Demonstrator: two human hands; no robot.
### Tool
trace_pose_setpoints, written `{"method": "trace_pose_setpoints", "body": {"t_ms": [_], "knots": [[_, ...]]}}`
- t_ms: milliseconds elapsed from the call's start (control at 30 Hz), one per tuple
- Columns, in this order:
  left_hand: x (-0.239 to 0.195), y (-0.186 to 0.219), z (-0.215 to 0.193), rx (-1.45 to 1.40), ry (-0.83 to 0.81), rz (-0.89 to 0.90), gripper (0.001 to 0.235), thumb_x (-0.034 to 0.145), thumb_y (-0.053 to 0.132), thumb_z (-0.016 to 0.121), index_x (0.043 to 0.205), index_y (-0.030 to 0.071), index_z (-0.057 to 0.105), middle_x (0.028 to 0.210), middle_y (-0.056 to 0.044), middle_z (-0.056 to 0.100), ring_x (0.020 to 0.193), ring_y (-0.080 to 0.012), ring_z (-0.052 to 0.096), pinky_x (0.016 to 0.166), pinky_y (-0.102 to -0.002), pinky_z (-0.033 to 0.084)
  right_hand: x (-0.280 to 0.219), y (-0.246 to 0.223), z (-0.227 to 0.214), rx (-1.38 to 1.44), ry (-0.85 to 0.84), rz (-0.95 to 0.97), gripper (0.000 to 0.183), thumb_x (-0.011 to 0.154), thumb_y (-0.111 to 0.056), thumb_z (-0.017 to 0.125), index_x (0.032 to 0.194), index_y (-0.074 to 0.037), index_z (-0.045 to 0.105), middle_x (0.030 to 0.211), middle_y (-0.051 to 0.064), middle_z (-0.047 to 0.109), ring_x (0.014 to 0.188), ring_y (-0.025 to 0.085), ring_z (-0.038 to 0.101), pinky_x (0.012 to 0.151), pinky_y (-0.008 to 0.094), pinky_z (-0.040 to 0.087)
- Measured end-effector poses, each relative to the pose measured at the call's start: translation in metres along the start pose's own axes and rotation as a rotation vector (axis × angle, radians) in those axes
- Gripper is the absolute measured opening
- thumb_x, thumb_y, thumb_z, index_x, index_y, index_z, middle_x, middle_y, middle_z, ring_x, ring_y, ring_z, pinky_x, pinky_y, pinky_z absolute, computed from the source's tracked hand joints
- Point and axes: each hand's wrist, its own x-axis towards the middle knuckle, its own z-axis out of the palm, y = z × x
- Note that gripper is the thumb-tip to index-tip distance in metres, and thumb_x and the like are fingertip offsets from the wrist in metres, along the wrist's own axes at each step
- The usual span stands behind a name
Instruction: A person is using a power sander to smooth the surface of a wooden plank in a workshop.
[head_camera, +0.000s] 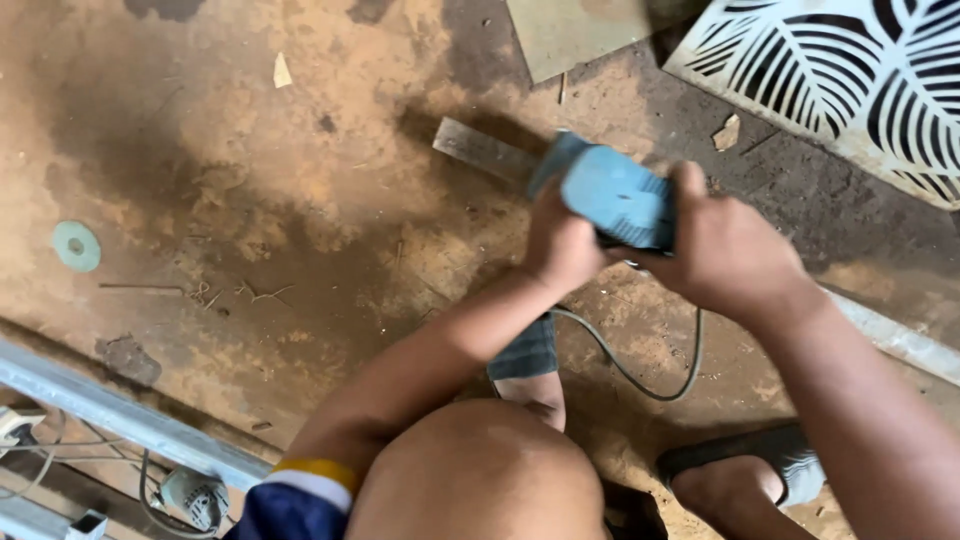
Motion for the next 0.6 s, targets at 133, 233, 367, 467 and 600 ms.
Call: {"method": "trace_pose_setpoints", "body": {"t_ms": [133, 233, 367, 467, 600], "knots": [[0.000, -0.001, -0.002, -0.017, 0.046, -0.006, 0.082, 0.055, 0.039, 0.101, 0.116, -0.003, 0.065, 0.123, -0.026, 0.070, 0.122, -0.0444, 0.065, 0.119, -0.053, 0.044, 0.005, 0.008, 0.007, -0.044, 0.033, 0.138, 0.071, 0.087, -0.057, 0.073, 0.118, -0.002, 0.041, 0.096, 0.033, 0.071, 0.083, 0.054, 0.074, 0.063, 0.064, 0.058], [0.007, -0.004, -0.020, -0.043, 0.106, 0.004, 0.091, 0.060, 0.041, 0.102, 0.126, -0.003, 0.058, 0.127, -0.022, 0.069, 0.126, -0.0407, 0.064, 0.119, -0.052, 0.048, 0.015, -0.006, 0.004, -0.022, 0.013, 0.077, 0.058, 0.095, -0.046, 0.065, 0.120, 0.000, 0.041, 0.091, 0.027, 0.072, 0.074, 0.047, 0.077, 0.057, 0.058, 0.064], [0.009, -0.032, -0.046, 0.017, 0.176, -0.038, 0.087, 0.060, 0.041, 0.100, 0.123, -0.001, 0.059, 0.122, -0.021, 0.069, 0.120, -0.0399, 0.065, 0.111, -0.051, 0.050, 0.043, -0.036, 0.003, -0.069, 0.050, -0.132, 0.066, 0.095, -0.054, 0.068, 0.119, 0.001, 0.041, 0.082, 0.017, 0.069, 0.061, 0.037, 0.073, 0.044, 0.050, 0.059], [0.014, -0.056, -0.065, 0.057, 0.230, -0.067, 0.083, 0.060, 0.042, 0.098, 0.121, 0.001, 0.059, 0.118, -0.020, 0.069, 0.114, -0.0392, 0.066, 0.104, -0.050, 0.053, 0.058, -0.066, -0.005, -0.118, 0.054, -0.243, 0.063, 0.100, -0.049, 0.066, 0.124, 0.004, 0.043, 0.070, 0.010, 0.064, 0.047, 0.025, 0.069, 0.030, 0.038, 0.055], [0.015, -0.075, -0.081, 0.115, 0.314, -0.113, 0.078, 0.060, 0.042, 0.096, 0.117, 0.003, 0.060, 0.112, -0.018, 0.069, 0.106, -0.0381, 0.067, 0.093, -0.048, 0.056, 0.062, -0.103, -0.017, -0.137, -0.006, -0.151, 0.063, 0.102, -0.051, 0.062, 0.129, 0.000, 0.038, 0.088, 0.021, 0.069, 0.071, 0.040, 0.071, 0.054, 0.054, 0.060]]}}
